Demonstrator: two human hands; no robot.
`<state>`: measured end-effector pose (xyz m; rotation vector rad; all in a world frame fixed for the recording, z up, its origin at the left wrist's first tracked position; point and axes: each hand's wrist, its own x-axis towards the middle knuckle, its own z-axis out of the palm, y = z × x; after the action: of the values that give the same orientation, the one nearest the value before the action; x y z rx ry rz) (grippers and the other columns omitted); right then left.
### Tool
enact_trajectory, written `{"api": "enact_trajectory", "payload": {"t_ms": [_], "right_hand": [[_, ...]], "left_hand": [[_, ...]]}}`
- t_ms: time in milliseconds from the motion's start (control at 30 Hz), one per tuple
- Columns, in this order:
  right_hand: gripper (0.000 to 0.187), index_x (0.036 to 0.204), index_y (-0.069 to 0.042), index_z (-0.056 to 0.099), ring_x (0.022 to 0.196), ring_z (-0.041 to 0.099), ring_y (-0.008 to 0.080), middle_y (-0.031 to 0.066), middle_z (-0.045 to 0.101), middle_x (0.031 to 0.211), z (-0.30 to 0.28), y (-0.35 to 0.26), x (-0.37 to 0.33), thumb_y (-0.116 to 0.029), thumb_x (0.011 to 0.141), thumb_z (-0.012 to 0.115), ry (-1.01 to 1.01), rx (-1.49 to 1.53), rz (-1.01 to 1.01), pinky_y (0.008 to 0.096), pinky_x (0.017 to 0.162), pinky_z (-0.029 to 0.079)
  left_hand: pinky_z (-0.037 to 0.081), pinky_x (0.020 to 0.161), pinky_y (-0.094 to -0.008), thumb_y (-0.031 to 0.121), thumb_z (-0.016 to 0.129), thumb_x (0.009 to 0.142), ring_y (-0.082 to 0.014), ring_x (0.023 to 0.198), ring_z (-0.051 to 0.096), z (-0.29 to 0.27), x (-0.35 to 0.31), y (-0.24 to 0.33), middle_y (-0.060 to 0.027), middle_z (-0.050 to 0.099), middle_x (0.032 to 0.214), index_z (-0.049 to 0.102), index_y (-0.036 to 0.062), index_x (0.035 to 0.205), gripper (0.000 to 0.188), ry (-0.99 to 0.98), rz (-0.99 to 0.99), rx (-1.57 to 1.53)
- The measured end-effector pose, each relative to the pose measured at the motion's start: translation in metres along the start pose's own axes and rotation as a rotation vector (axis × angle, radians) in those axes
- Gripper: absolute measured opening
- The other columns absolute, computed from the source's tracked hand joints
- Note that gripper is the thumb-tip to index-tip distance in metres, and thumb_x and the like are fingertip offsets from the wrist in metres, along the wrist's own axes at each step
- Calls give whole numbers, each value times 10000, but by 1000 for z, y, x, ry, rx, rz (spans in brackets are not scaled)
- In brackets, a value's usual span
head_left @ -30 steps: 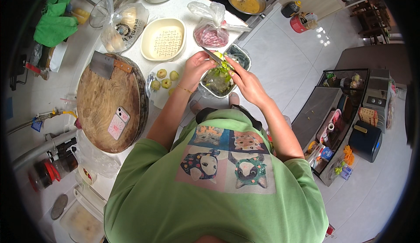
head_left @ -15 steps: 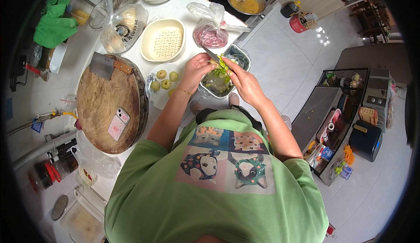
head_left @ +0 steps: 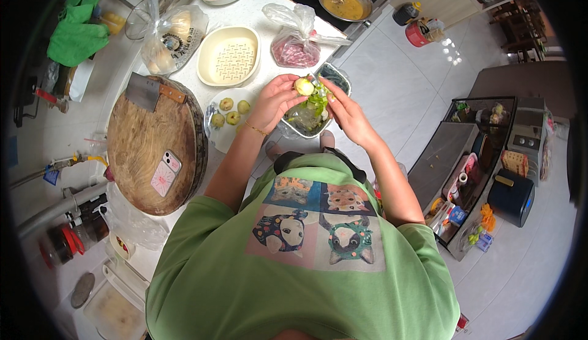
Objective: The person peels several small green fruits with a knife over a container, discarding the peels. They then wash the knife at the sink and place it on a cutting board. Finally, they gather additional fruit from a bag and place them into a bowl.
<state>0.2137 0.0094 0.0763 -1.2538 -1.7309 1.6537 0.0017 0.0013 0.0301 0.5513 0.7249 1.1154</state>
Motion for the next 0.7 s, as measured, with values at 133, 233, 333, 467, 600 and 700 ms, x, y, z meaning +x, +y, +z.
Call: {"api": "enact_trajectory", "payload": {"t_ms": [133,233,333,467,600,700], "right_hand": [[447,1406,-200,337,809,589,275,155,600,885,4,-6,-4,-244,967,407,-41,-190,-21,353,770,448],[453,1404,-219,325,918,585,375,210,609,979,5,-9,-6,-245,961,411,-44,-278,-65,409,800,444],[452,1399,-220,328,949,573,403,216,607,1030,3,-11,-7,-247,956,415,-46,-299,-55,430,806,443],[448,1395,-209,334,965,571,400,205,596,1086,1,-11,-8,-246,955,415,-49,-297,-77,429,812,447],[448,1391,-196,342,978,567,397,195,572,1153,2,-8,-7,-227,951,419,-34,-342,-148,430,827,451],[442,1380,-192,358,985,567,389,182,552,1197,3,-6,-7,-211,944,427,5,-418,-253,432,843,456]], "left_hand": [[439,978,-341,-52,505,848,-208,1139,515,5,0,3,-156,511,1229,432,9,1168,334,-28,38,48],[422,984,-329,-94,516,818,-203,1173,491,8,-1,3,-161,520,1230,442,19,1133,343,-27,105,206],[418,984,-320,-119,510,794,-210,1188,484,8,1,4,-160,520,1229,436,35,1123,371,-60,196,354],[432,970,-319,-134,494,781,-222,1207,474,5,4,3,-148,502,1222,413,37,1137,403,-113,252,371],[445,961,-325,-147,477,778,-233,1211,475,4,4,2,-133,480,1204,399,26,1148,416,-131,269,344],[445,961,-321,-147,472,780,-233,1192,494,4,6,2,-125,483,1191,398,21,1147,410,-133,251,331]]}}
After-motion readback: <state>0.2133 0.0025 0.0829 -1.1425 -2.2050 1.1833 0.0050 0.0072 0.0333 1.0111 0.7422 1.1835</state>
